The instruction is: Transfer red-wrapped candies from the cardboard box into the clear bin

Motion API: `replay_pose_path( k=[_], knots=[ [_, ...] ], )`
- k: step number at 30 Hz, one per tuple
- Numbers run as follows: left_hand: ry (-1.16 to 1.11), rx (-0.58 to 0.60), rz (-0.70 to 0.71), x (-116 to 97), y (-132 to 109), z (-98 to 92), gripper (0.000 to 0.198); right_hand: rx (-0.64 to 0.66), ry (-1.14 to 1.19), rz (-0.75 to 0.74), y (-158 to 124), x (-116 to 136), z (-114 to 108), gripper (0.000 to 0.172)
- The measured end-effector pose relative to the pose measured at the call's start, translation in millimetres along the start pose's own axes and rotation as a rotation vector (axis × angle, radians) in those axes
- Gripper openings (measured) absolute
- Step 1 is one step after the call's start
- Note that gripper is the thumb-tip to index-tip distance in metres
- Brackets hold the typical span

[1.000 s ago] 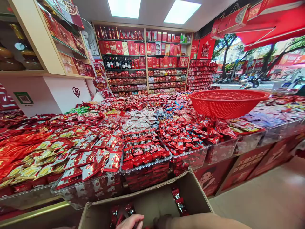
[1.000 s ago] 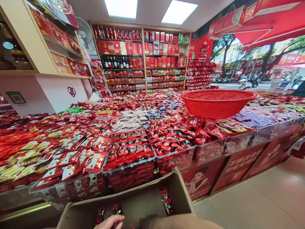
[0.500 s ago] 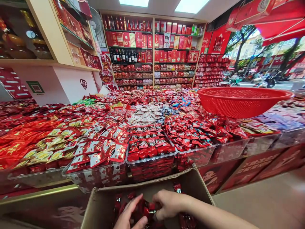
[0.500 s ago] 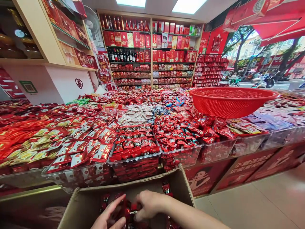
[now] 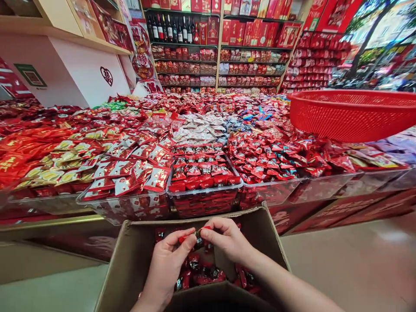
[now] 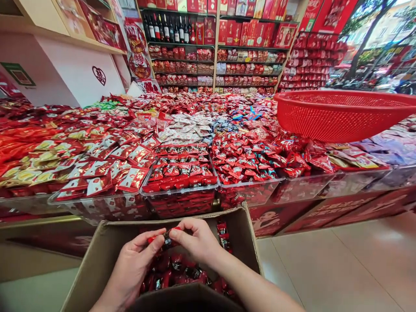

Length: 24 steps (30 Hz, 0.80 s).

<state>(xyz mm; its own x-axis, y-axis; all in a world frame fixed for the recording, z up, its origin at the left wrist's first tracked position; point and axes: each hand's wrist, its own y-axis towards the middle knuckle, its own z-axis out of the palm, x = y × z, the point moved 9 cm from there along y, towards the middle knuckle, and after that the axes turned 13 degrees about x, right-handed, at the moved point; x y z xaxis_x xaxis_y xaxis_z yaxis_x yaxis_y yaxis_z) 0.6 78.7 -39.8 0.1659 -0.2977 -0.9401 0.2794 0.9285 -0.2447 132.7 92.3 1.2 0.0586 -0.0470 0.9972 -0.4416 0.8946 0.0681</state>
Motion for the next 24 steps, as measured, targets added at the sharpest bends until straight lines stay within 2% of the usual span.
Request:
replay_pose_path(
  k=[3,5,8,10,12,13,15,17,20,24],
  knots=[
    [-0.086,-0.046,0.022,-4,0,1.9,0.031,-0.014,0.084,0.006,-1,2,2,0.034],
    [-0.123,-0.047,0.027,-6,0,5.1,0.032,-0.025,0.058,0.001,-3,4,0,0.033],
    [-0.185,-0.014,0.003,-9,-2,12.2,0.037,-0.064,-0.272,-0.218,-11,30,-4,0.021],
    [-0.264,0.021,-0.064,-7,-4,17.4,0.044,-0.049,-0.494,-0.39,-21,49,4,0.017],
    [-0.324,0.043,-0.12,-6,-7,19.9,0.047,0.005,-0.533,-0.468,-28,57,12,0.019],
    [-0.324,0.034,-0.116,-8,-7,18.3,0.047,0.032,-0.488,-0.469,-29,56,15,0.021],
    [-0.266,-0.019,-0.037,-19,-8,10.9,0.048,0.04,-0.276,-0.413,-26,50,14,0.036],
    [-0.168,-0.07,0.055,-32,-8,5.0,0.053,-0.017,-0.016,-0.268,-19,32,8,0.046],
    [-0.038,-0.098,0.11,-41,-8,4.5,0.051,-0.106,0.149,-0.06,-11,9,2,0.027],
    [-0.048,-0.134,0.162,-42,-9,6.4,0.036,-0.13,0.105,-0.092,-7,15,-6,0.027]
  ],
)
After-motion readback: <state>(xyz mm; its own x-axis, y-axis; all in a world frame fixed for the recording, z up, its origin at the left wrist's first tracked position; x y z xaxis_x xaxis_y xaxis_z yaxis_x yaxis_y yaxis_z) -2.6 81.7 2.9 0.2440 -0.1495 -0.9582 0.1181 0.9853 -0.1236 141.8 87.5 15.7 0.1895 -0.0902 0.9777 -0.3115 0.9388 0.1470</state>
